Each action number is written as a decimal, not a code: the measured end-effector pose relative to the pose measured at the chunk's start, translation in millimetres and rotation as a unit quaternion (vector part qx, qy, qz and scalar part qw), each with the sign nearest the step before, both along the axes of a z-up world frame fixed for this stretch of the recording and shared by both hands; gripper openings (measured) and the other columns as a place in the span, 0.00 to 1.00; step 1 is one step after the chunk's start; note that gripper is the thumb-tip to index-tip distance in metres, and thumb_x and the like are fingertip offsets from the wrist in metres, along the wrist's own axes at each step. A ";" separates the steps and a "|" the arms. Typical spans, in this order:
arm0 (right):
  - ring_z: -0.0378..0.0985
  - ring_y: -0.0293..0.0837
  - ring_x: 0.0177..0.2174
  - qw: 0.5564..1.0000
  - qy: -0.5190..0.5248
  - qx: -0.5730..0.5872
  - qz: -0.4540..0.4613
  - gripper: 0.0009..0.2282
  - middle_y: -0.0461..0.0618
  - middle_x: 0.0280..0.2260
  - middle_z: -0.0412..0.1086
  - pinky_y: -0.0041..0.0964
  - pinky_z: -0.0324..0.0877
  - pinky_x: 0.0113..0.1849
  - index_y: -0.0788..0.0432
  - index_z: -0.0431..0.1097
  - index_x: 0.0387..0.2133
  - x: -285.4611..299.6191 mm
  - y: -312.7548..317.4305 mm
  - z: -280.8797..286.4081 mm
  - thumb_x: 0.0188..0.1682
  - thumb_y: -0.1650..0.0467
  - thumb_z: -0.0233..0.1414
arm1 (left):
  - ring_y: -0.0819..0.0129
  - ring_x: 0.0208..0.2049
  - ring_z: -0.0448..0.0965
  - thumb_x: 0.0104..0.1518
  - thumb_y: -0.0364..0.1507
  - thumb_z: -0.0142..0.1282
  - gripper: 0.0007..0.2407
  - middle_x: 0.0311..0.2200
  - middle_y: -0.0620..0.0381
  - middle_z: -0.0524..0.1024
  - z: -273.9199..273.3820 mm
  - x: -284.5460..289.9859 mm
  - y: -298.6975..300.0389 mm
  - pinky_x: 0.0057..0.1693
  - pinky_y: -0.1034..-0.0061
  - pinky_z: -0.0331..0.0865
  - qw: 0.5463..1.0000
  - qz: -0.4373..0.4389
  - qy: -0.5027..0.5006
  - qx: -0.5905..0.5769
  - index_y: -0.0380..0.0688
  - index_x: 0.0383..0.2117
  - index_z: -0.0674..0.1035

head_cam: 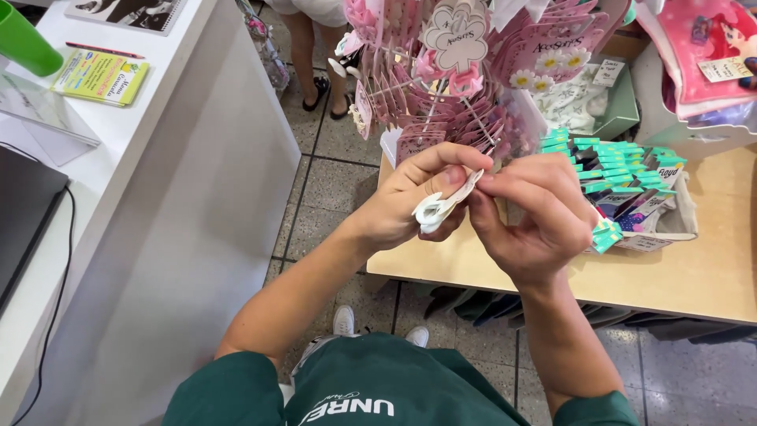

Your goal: Organizing and hanging packaged hair clips and accessories onto a rotating display rack on a store counter.

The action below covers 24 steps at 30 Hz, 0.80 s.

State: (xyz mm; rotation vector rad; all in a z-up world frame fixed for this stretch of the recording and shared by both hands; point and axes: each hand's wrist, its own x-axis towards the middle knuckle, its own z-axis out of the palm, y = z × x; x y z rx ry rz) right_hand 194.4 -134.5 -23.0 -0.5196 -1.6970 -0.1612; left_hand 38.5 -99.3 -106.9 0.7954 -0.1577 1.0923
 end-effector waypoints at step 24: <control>0.78 0.42 0.40 0.774 -0.023 -0.624 -0.103 0.15 0.51 0.51 0.76 0.38 0.77 0.42 0.58 0.71 0.53 67.6 5.0 -202.3 0.52 0.74 0.52 | 0.78 0.30 0.71 0.80 0.29 0.49 0.10 0.54 0.58 0.86 106.9 -50.8 83.1 0.40 0.82 0.71 0.712 0.526 0.332 0.324 0.45 0.59 0.81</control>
